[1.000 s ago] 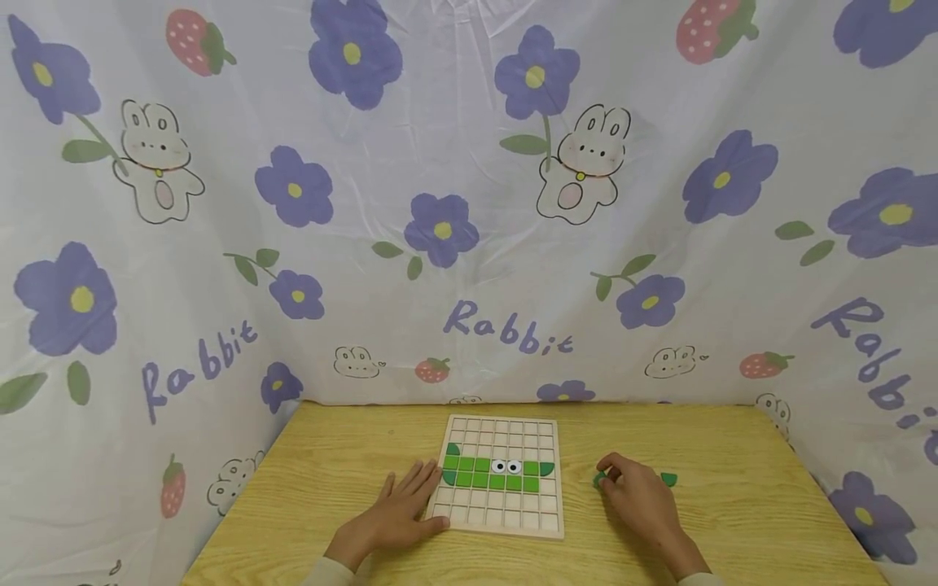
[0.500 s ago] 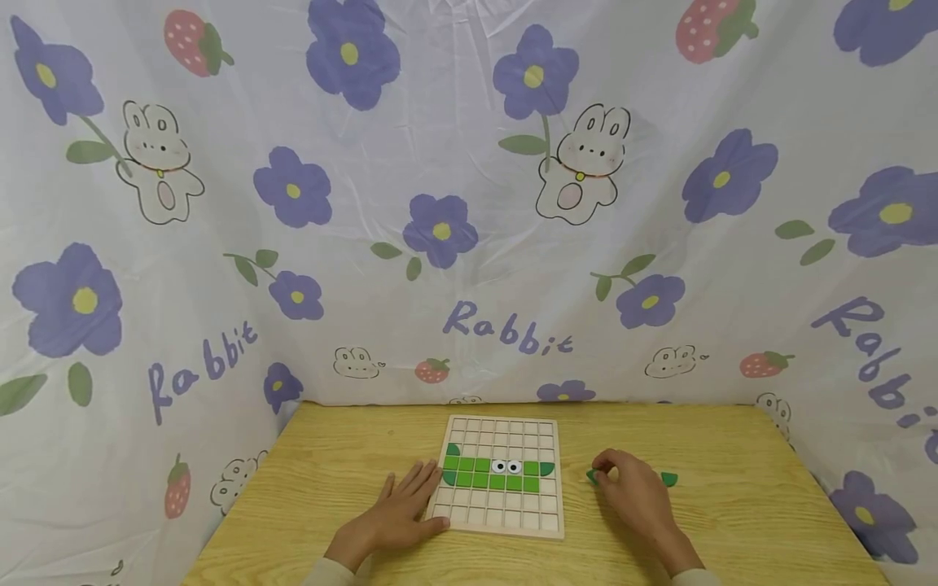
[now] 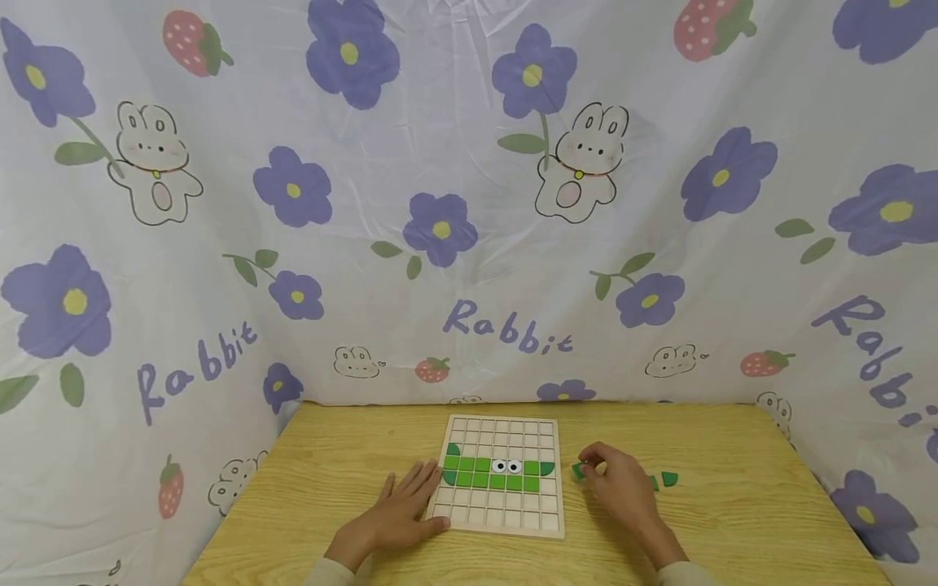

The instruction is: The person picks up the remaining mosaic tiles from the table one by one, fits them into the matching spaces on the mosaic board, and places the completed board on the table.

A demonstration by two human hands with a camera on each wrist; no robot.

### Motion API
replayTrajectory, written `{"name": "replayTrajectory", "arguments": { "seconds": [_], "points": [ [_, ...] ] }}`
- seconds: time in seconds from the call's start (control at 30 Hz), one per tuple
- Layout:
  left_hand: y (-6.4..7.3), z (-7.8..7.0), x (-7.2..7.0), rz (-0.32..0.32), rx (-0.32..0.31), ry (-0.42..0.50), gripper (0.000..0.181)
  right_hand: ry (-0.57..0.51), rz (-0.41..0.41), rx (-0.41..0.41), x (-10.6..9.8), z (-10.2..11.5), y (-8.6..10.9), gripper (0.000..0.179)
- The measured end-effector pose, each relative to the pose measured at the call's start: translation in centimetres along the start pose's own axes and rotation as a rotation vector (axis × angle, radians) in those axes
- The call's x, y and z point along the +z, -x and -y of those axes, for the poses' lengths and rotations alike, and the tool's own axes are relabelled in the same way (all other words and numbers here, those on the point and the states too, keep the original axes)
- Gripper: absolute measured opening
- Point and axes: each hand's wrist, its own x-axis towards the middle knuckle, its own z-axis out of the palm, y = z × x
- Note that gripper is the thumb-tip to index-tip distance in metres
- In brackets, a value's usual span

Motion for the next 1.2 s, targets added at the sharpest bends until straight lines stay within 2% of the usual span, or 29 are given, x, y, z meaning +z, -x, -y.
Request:
{"name": "replayTrajectory", "arguments": {
  "seconds": [0.17, 0.4, 0.9, 1.2],
  "points": [
    [-0.1, 0.2, 0.1, 0.002, 0.014, 0.025, 0.094, -0.024, 0.006, 0.010, 0.8, 0.4, -0.3, 0.010],
    [-0.1, 0.4, 0.2, 0.002, 0.009, 0.014, 0.095, -0.095, 0.031, 0.014, 2.0, 1.3, -0.4, 0.008],
    [-0.1, 0.1, 0.1, -0.003, 0.000, -0.010, 0.092, -0.099, 0.042, -0.006, 3.5, 2.4, -0.4, 0.006],
    [0.1, 0.1, 0.2, -0.007, -0.003, -0.008, 0.093, -0.091, 0.080, 0.019, 4.0, 2.4, -0.2, 0.005]
  ]
}}
